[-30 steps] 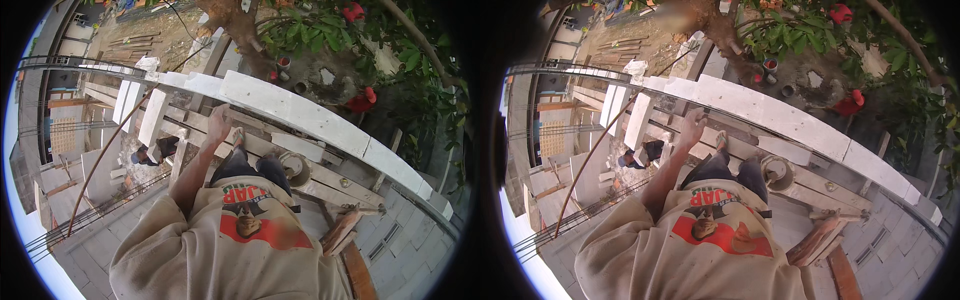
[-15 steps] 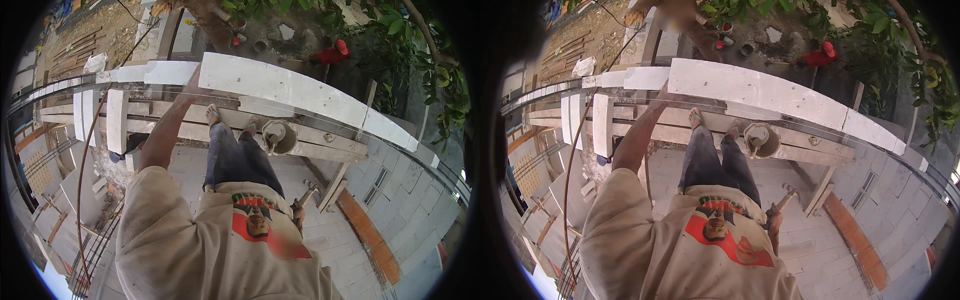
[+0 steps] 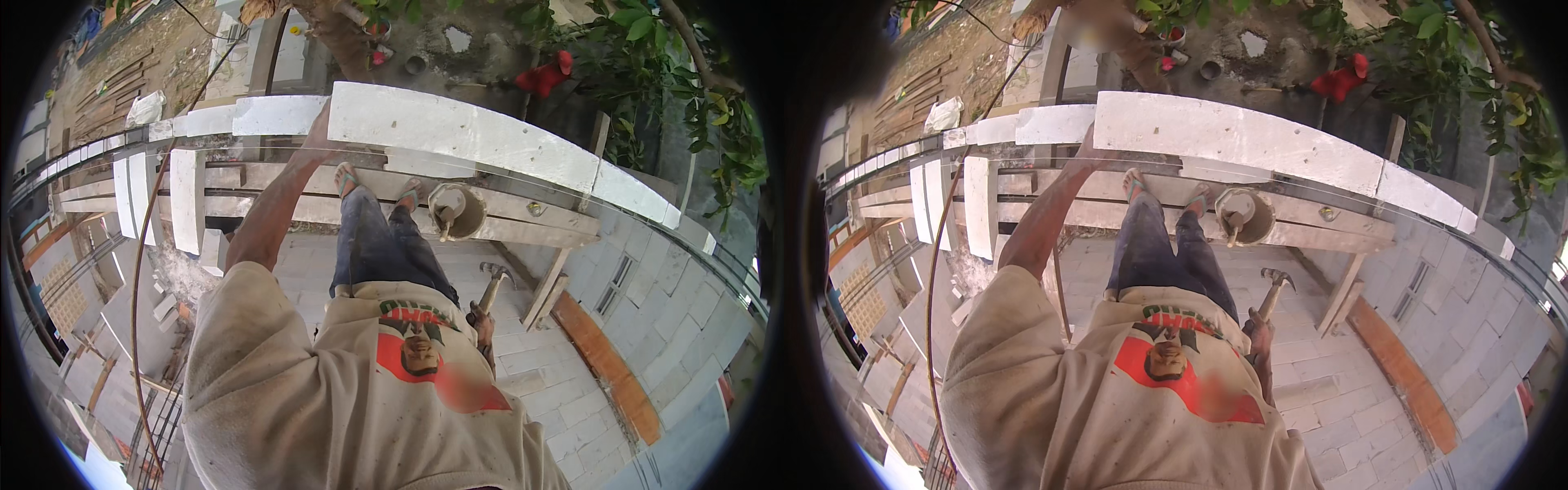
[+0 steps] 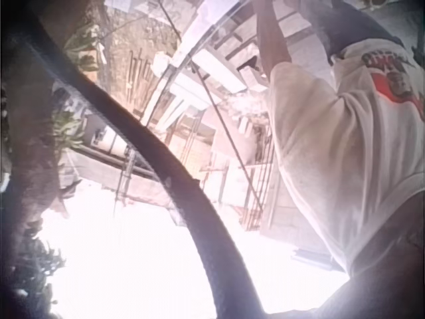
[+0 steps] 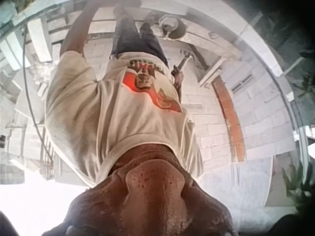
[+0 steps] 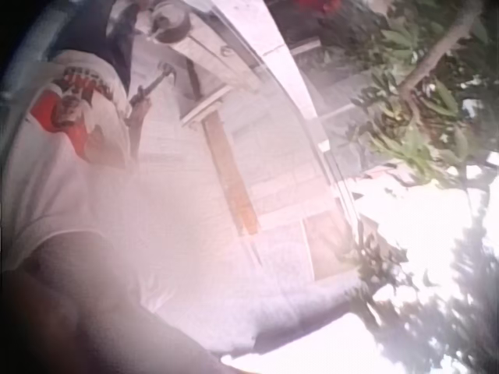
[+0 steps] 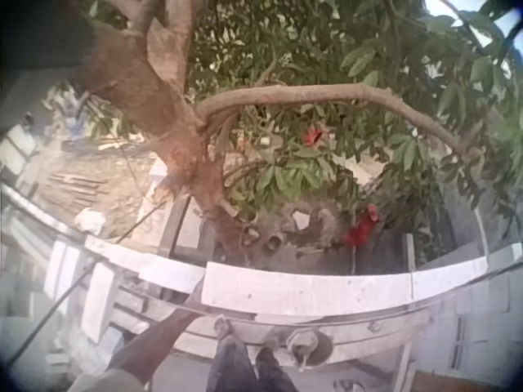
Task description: The person applies mortar to the top of a wall using a trowel and positions lightweight concrete blocks on top of the mortar. The person then uses a hammer to tap the blocks into place and applies more mortar to fill the gaps between the blocks.
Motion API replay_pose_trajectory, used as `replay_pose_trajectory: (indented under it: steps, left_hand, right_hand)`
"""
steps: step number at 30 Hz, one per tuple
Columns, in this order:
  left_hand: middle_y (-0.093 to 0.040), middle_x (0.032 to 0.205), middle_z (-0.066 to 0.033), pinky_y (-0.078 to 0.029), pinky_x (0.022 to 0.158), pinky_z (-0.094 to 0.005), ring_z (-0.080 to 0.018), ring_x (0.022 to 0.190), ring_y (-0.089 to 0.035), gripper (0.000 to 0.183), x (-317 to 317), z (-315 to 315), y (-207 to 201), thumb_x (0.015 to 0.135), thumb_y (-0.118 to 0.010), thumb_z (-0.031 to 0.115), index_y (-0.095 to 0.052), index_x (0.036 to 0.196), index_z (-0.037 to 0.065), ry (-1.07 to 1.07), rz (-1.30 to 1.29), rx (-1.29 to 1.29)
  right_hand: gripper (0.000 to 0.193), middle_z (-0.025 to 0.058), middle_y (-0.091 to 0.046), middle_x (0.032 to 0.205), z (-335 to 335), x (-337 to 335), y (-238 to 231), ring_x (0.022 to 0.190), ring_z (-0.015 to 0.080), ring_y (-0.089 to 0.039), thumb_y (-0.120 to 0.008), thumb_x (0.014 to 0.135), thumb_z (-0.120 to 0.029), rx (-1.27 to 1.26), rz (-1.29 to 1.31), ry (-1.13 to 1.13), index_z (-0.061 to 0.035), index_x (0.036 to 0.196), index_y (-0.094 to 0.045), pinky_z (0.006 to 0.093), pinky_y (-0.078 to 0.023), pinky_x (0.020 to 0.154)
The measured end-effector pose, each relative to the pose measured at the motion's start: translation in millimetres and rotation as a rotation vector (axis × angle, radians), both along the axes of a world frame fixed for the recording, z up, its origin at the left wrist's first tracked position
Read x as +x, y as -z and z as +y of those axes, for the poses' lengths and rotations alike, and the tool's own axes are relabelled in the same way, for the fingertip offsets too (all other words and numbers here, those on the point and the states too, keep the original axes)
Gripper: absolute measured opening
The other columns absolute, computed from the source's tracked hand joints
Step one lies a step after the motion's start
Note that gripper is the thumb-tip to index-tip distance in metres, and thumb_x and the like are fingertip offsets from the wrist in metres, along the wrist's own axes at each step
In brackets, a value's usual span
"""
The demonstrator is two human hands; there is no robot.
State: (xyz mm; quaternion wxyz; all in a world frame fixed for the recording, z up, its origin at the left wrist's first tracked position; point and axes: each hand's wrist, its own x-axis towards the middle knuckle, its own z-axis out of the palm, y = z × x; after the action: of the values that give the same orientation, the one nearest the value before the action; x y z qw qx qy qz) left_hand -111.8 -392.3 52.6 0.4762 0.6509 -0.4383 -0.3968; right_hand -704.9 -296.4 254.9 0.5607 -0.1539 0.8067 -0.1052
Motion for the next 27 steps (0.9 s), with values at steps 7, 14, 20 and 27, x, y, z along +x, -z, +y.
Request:
replay_pose_trajectory:
  steps: [7, 14, 20, 27]
  left_hand:
    - [-0.046, 0.159, -0.0278, -0.038, 0.123, -0.0461, -0.0427, 0.148, -0.047, 0.084, 1, -4, -2, 0.090, -0.078, 0.025, -0.038, 0.160, 0.000, -0.004, -0.026, 0.025]
    - [-0.044, 0.161, -0.0283, -0.037, 0.124, -0.0474, -0.0456, 0.149, -0.045, 0.091, -6, -3, -32, 0.093, -0.077, 0.022, -0.027, 0.166, 0.002, -0.012, -0.312, -0.033]
    - [-0.044, 0.157, -0.0343, -0.040, 0.121, -0.0505, -0.0494, 0.148, -0.043, 0.076, -40, 24, -70, 0.092, -0.070, 0.009, -0.034, 0.157, -0.006, -0.278, -0.405, 0.207]
    - [-0.072, 0.109, -0.0139, -0.048, 0.102, -0.0488, -0.0308, 0.106, -0.071, 0.030, -147, 34, -253, 0.094, -0.075, 0.029, -0.070, 0.112, 0.005, -0.049, -0.406, 0.180]
  right_hand:
    - [0.031, -0.0087, -0.043, 0.059, -40, 18, -16, 0.043, 0.0043, -0.037, -0.078, 0.098, -0.020, -0.067, -0.097, -0.151, -0.0172, 0.083, -0.051, 0.0273, -0.029, 0.039]
    - [0.024, -0.0035, -0.053, 0.066, -107, 69, -90, 0.047, 0.0077, -0.047, -0.073, 0.104, -0.028, -0.218, -0.065, -0.551, -0.0077, 0.098, -0.062, 0.0277, -0.037, 0.041]
    - [0.048, 0.0014, -0.062, 0.084, -211, 194, -204, 0.067, 0.0105, -0.058, -0.064, 0.109, -0.040, -0.707, -0.272, -1.078, 0.0010, 0.134, -0.061, 0.0296, -0.049, 0.058]
    - [0.052, 0.0212, -0.075, 0.111, -332, 389, -205, 0.096, 0.0401, -0.073, -0.059, 0.110, -0.033, -1.204, 0.108, -1.947, -0.0162, 0.158, -0.052, 0.0529, -0.057, 0.086]
